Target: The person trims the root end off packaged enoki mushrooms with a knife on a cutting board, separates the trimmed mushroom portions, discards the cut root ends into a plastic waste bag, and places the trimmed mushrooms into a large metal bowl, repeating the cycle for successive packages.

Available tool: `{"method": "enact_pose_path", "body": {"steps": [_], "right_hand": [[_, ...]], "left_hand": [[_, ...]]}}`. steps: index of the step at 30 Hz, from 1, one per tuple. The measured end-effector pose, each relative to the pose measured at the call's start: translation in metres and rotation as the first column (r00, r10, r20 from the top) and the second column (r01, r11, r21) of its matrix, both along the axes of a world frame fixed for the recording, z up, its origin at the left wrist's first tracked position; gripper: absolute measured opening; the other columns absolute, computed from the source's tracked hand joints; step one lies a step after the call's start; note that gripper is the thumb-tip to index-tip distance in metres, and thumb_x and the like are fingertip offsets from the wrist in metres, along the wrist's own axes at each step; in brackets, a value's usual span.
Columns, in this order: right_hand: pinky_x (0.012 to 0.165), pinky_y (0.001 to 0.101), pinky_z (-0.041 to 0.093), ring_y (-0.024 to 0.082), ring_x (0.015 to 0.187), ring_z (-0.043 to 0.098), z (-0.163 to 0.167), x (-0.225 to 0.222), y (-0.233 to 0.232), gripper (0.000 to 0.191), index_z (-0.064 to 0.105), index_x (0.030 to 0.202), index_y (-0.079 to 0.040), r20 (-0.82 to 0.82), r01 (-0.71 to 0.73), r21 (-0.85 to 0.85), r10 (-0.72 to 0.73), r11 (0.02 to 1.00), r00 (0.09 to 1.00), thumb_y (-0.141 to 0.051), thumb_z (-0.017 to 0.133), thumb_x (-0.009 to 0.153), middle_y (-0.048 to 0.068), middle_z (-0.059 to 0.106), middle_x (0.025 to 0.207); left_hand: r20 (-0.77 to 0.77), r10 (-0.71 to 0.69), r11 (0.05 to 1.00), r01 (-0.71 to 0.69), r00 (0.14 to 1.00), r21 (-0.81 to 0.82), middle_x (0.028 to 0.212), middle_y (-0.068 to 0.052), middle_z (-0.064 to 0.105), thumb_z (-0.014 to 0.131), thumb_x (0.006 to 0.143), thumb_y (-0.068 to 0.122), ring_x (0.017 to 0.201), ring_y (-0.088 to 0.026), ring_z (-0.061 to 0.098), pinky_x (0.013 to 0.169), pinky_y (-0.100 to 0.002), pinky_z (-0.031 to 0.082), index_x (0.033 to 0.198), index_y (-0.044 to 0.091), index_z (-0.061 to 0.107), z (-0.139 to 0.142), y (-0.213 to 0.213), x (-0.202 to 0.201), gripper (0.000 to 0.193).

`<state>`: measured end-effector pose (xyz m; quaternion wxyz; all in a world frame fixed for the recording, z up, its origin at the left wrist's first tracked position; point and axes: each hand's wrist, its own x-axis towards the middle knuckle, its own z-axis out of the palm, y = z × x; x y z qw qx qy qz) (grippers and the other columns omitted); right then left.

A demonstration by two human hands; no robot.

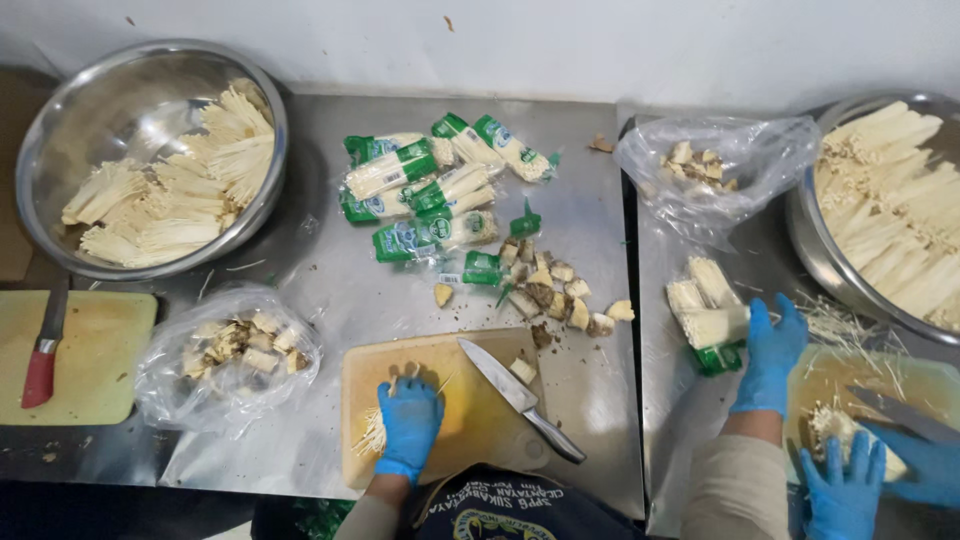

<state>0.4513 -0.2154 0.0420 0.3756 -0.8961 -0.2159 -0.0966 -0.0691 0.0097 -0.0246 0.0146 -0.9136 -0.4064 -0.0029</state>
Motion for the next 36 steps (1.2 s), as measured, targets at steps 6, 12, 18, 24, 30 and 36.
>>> {"method": "enact_pose_path", "body": {"steps": [6,12,18,24,30,36], "right_hand": [[0.094,0.0375,0.049,0.024,0.107,0.059,-0.024,-0.118,0.042,0.034,0.067,0.126,-0.005,-0.143,-0.207,0.278,0.254,0.938,0.957,-0.026,0.069,0.1,0.013,0.066,0.119],[0.08,0.0392,0.056,0.029,0.09,0.069,-0.039,-0.291,0.077,0.018,0.074,0.093,-0.012,-0.297,-0.791,0.012,0.758,0.612,0.581,-0.027,0.075,0.082,0.008,0.071,0.092],[0.078,0.0419,0.053,0.03,0.084,0.068,-0.037,-0.299,0.082,0.019,0.071,0.097,-0.011,-0.404,-0.865,-0.01,0.789,0.502,0.463,-0.025,0.071,0.084,0.009,0.07,0.089],[0.079,0.0413,0.056,0.031,0.09,0.069,-0.034,-0.288,0.088,0.02,0.075,0.102,-0.014,-0.496,-0.796,-0.006,0.69,0.605,0.528,-0.026,0.07,0.087,0.01,0.071,0.095],[0.083,0.0397,0.055,0.028,0.092,0.071,-0.017,-0.282,0.083,0.025,0.075,0.107,-0.014,-0.598,-0.791,0.066,0.659,0.608,0.457,-0.025,0.07,0.085,0.01,0.071,0.094],[0.084,0.0392,0.056,0.027,0.096,0.07,-0.002,-0.276,0.078,0.024,0.074,0.109,-0.013,-0.644,-0.735,0.066,0.591,0.675,0.486,-0.026,0.068,0.089,0.01,0.074,0.1]], "left_hand": [[-0.084,0.232,0.947,-0.245,0.969,-0.208,0.099,-0.002,0.067,0.065,0.088,0.041,0.104,-0.023,0.058,0.095,-0.053,0.038,0.096,0.02,0.073,0.05,0.016,-0.034,0.024],[0.483,0.051,0.998,-0.057,0.874,-0.001,0.139,-0.016,0.056,0.069,0.087,0.035,0.131,-0.035,0.048,0.104,-0.056,0.034,0.126,0.012,0.065,0.054,0.099,0.034,0.045],[0.5,-0.272,0.957,0.285,0.822,0.052,0.155,-0.013,0.054,0.058,0.093,0.016,0.146,-0.032,0.047,0.119,-0.05,0.037,0.148,0.012,0.055,0.036,0.202,0.14,0.056],[0.246,-0.425,0.901,0.433,0.871,0.026,0.143,-0.012,0.06,0.057,0.09,0.012,0.13,-0.031,0.056,0.107,-0.051,0.04,0.145,0.011,0.054,0.025,0.215,0.247,0.055],[-0.17,-0.409,0.913,0.404,0.897,-0.061,0.114,-0.009,0.072,0.06,0.09,0.017,0.116,-0.03,0.063,0.11,-0.061,0.033,0.117,0.013,0.071,0.019,0.226,0.284,0.03],[0.226,-0.335,0.936,0.35,0.915,-0.028,0.095,-0.008,0.075,0.068,0.085,0.018,0.098,-0.03,0.068,0.093,-0.051,0.043,0.094,0.016,0.077,0.04,0.255,0.251,0.013]]}}
